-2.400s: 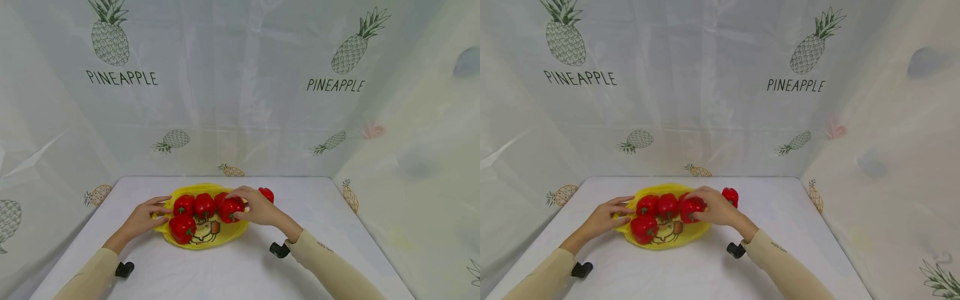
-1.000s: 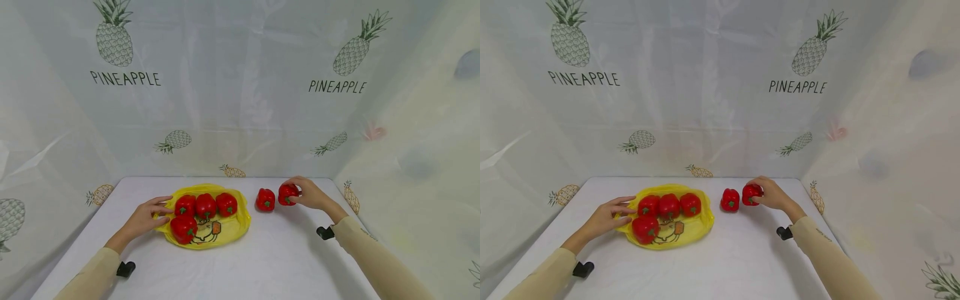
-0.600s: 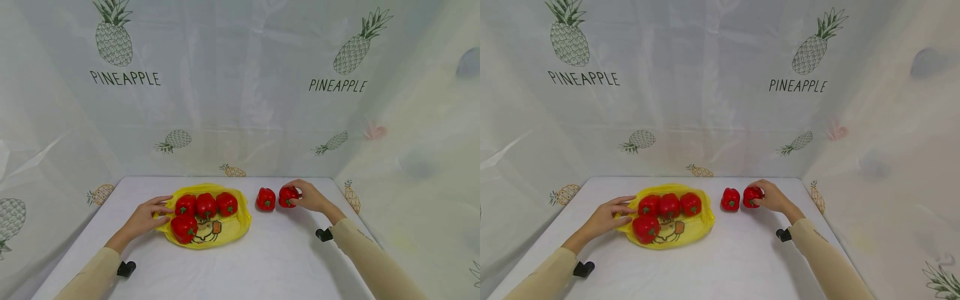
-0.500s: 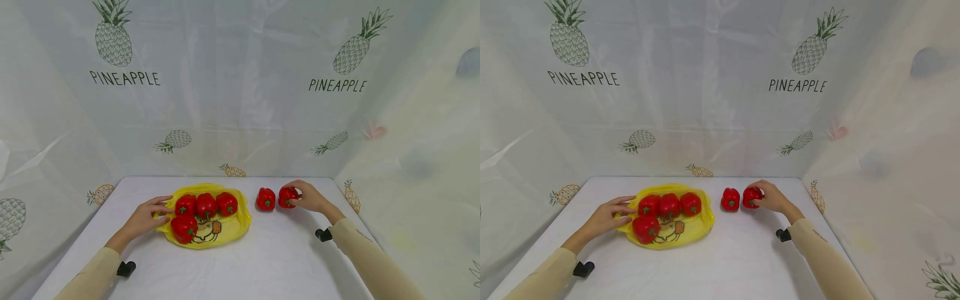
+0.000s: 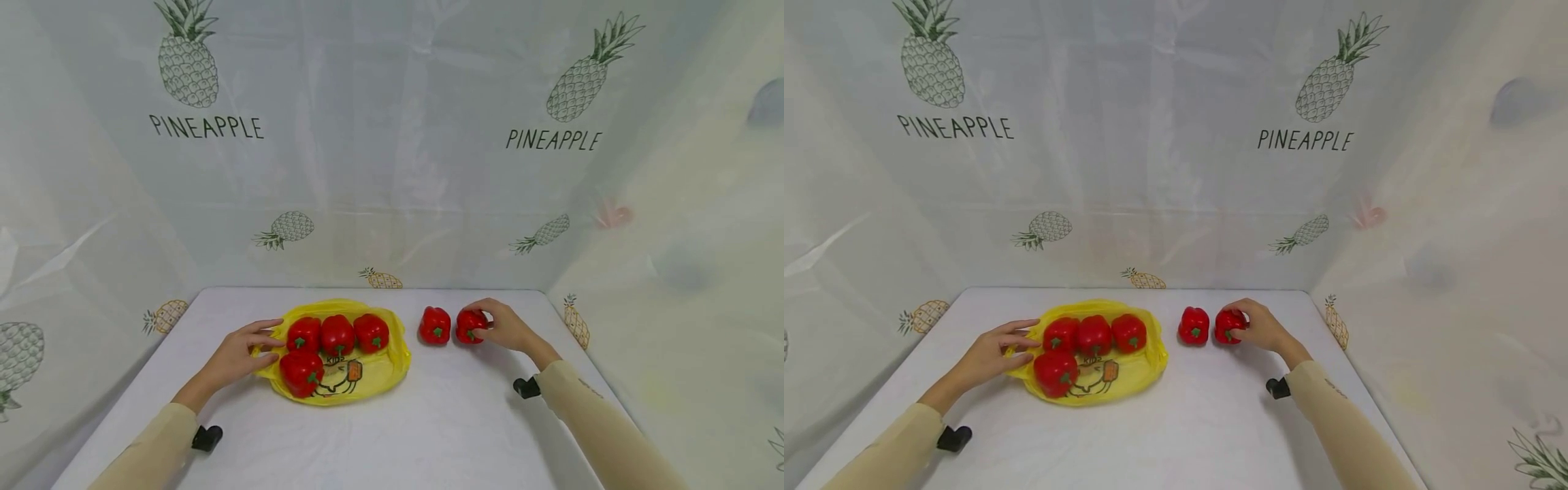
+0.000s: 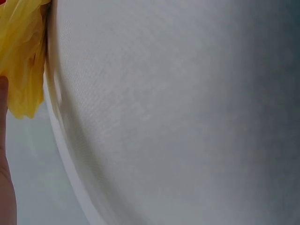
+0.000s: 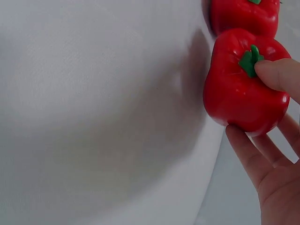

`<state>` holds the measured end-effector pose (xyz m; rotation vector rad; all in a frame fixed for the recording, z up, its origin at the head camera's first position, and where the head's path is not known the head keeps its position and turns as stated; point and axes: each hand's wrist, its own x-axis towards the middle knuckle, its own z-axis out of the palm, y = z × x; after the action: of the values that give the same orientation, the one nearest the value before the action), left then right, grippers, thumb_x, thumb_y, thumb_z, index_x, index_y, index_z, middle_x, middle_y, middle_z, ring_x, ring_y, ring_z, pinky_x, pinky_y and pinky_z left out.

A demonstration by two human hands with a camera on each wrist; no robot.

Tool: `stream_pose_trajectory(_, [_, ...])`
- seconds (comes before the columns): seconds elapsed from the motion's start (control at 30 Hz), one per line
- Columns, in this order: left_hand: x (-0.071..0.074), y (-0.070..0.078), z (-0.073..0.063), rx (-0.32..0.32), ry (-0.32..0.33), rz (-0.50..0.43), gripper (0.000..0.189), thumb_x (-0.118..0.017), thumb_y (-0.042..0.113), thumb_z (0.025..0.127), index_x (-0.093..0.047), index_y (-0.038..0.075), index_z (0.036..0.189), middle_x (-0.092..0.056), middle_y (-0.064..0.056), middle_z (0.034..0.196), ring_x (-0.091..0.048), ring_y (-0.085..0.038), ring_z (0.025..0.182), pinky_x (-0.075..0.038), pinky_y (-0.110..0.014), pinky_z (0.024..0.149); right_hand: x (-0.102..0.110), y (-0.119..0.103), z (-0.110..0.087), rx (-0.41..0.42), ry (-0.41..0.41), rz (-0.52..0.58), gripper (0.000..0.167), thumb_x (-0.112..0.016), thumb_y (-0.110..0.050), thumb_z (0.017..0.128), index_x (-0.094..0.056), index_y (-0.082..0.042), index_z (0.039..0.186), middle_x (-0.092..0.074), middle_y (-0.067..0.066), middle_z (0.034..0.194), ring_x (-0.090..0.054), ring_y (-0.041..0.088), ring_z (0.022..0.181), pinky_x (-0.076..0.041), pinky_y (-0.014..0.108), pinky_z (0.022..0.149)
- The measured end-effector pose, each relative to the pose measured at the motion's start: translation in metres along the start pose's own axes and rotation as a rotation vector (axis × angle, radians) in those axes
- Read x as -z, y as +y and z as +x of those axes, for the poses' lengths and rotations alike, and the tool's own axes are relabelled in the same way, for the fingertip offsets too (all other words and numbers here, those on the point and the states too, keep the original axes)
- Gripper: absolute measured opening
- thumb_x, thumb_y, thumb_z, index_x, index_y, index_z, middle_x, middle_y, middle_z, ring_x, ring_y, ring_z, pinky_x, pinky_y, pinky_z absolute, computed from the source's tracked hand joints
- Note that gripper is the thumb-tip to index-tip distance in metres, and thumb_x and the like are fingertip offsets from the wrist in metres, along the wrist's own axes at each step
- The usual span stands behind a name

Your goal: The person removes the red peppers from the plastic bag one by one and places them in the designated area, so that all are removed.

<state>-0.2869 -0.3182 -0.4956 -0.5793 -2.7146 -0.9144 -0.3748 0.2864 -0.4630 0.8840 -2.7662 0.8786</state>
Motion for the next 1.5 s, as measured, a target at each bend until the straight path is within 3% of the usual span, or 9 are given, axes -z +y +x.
stream_pose_trajectory(0.17, [0.0004,-0.0004,-0.0001,0.003,-0.008,0.0,0.026,-0.087,0.017,0.09,-0.084,0.018,0.116,-0.058,-0.01,0.154,-0.064,-0.033,0.128,-0.054,-0.025,0.099,-0.005,0.0012,0.0022,-0.007,-0.01,-0.003,0.047,-0.082,-0.003,0.09,-0.069,-0.007,0.135,-0.068,0.013,0.132,-0.062,0.034,0.12,-0.062,0.05,0.092])
stream_pose_trajectory(0.4, [0.0015,0.0028,-0.0004,0.014,-0.007,0.001,0.027,-0.086,0.016,0.09,-0.084,0.019,0.116,-0.056,-0.011,0.155,-0.061,-0.038,0.132,-0.059,-0.045,0.099,-0.0099,0.0033,0.0054,-0.015,-0.024,0.012,0.046,-0.08,-0.002,0.091,-0.068,-0.007,0.136,-0.068,0.012,0.133,-0.061,0.033,0.121,-0.062,0.049,0.093])
stream_pose_trajectory(0.53, [0.0025,0.0025,0.0001,0.011,-0.005,0.0,0.025,-0.087,0.016,0.089,-0.084,0.021,0.114,-0.056,-0.012,0.155,-0.059,-0.04,0.133,-0.06,-0.045,0.098,-0.0104,0.002,0.0064,-0.052,-0.042,0.024,0.047,-0.079,-0.003,0.092,-0.067,-0.008,0.137,-0.066,0.013,0.135,-0.06,0.034,0.122,-0.061,0.049,0.094])
stream_pose_trajectory(0.73, [0.0039,0.0,0.001,0.006,-0.009,-0.015,0.023,-0.087,0.019,0.089,-0.084,0.025,0.112,-0.057,-0.011,0.154,-0.058,-0.04,0.133,-0.057,-0.031,0.095,-0.0082,0.0012,0.0063,-0.051,-0.05,0.012,0.048,-0.079,-0.003,0.092,-0.066,-0.008,0.138,-0.065,0.015,0.138,-0.059,0.037,0.126,-0.059,0.054,0.098])
stream_pose_trajectory(1.0, [0.0022,-0.0039,0.0013,-0.008,0.0,-0.014,0.023,-0.088,0.019,0.088,-0.084,0.029,0.108,-0.059,-0.01,0.152,-0.059,-0.039,0.132,-0.058,-0.031,0.093,-0.008,0.0024,0.0044,-0.024,-0.051,0.014,0.048,-0.079,-0.001,0.093,-0.066,-0.006,0.138,-0.065,0.016,0.137,-0.06,0.038,0.124,-0.059,0.054,0.097])
stream_pose_trajectory(1.5, [0.0017,0.001,-0.0006,-0.038,0.022,-0.001,0.023,-0.088,0.015,0.087,-0.084,0.023,0.109,-0.061,-0.013,0.15,-0.061,-0.042,0.128,-0.058,-0.027,0.087,-0.0087,-0.0016,0.0029,-0.045,-0.065,0.017,0.05,-0.076,-0.001,0.093,-0.063,-0.005,0.141,-0.065,0.016,0.14,-0.06,0.038,0.127,-0.058,0.056,0.099])
